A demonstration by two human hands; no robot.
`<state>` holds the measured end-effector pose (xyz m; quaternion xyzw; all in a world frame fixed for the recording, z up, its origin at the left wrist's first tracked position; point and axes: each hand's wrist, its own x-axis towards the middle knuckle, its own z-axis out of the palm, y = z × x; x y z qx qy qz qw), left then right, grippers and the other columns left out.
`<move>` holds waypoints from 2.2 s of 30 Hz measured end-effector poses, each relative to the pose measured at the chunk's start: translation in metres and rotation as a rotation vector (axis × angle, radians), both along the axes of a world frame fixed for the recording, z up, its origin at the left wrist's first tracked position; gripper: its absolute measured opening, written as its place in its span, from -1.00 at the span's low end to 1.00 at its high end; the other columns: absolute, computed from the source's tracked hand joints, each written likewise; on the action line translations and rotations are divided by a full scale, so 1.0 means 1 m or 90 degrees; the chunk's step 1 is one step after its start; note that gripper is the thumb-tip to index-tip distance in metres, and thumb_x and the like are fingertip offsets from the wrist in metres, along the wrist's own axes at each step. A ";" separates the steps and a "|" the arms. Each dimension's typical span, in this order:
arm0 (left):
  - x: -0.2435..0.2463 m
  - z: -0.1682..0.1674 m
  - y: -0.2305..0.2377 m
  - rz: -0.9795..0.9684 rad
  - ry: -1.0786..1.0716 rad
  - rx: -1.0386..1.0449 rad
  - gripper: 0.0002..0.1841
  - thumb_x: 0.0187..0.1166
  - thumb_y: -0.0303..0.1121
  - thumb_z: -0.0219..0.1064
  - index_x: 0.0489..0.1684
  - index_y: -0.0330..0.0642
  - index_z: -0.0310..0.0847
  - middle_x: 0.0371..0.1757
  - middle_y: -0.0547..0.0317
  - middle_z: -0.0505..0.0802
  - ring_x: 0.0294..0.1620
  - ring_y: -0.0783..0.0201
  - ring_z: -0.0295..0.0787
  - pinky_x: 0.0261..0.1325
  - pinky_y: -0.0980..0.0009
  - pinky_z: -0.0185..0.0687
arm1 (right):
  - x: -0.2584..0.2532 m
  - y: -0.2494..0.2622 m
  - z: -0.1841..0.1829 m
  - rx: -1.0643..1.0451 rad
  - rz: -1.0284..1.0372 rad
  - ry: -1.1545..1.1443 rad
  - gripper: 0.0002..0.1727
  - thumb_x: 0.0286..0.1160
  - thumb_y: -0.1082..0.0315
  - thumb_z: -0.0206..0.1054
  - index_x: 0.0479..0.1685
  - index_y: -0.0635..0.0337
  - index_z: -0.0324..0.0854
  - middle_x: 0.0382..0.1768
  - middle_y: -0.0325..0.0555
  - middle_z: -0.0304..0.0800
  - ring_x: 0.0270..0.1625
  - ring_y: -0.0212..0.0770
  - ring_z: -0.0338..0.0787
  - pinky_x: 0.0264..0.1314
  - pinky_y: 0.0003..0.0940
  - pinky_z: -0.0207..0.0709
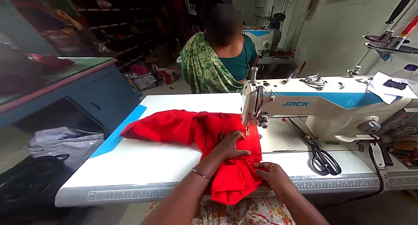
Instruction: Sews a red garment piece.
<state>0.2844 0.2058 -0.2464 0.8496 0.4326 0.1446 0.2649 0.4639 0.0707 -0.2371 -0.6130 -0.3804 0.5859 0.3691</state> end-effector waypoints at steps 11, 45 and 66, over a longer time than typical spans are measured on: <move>0.013 0.050 0.000 -0.087 0.227 -0.034 -0.36 0.23 -0.11 0.73 0.34 -0.14 0.72 0.59 -0.05 0.62 0.80 -0.16 0.21 0.70 -0.60 -0.44 | -0.002 0.027 -0.005 0.029 0.025 -0.013 -0.72 0.59 0.49 0.34 0.21 0.39 0.64 -0.01 0.10 0.79 -0.14 -0.20 0.82 -0.07 -0.29 0.72; -0.009 -0.001 -0.032 -0.087 0.116 0.048 -0.53 0.60 -0.10 0.28 0.53 0.38 0.61 0.65 0.25 0.53 0.86 0.05 0.04 0.69 -0.53 -0.35 | 0.028 0.051 -0.030 0.405 0.237 -0.650 -0.44 0.62 0.56 0.03 0.50 -0.08 0.67 0.63 -0.33 0.55 0.62 0.02 0.50 0.49 0.16 0.37; 0.006 0.001 -0.064 -0.063 0.196 0.156 -0.48 0.66 -0.47 0.00 0.56 0.05 0.61 0.72 0.41 0.52 0.87 0.12 0.08 0.72 -0.39 -0.25 | 0.029 0.049 -0.037 0.477 0.159 -0.603 -0.49 0.53 0.61 0.15 0.34 -0.04 0.78 0.54 -0.12 0.60 0.38 0.10 0.67 0.39 0.17 0.51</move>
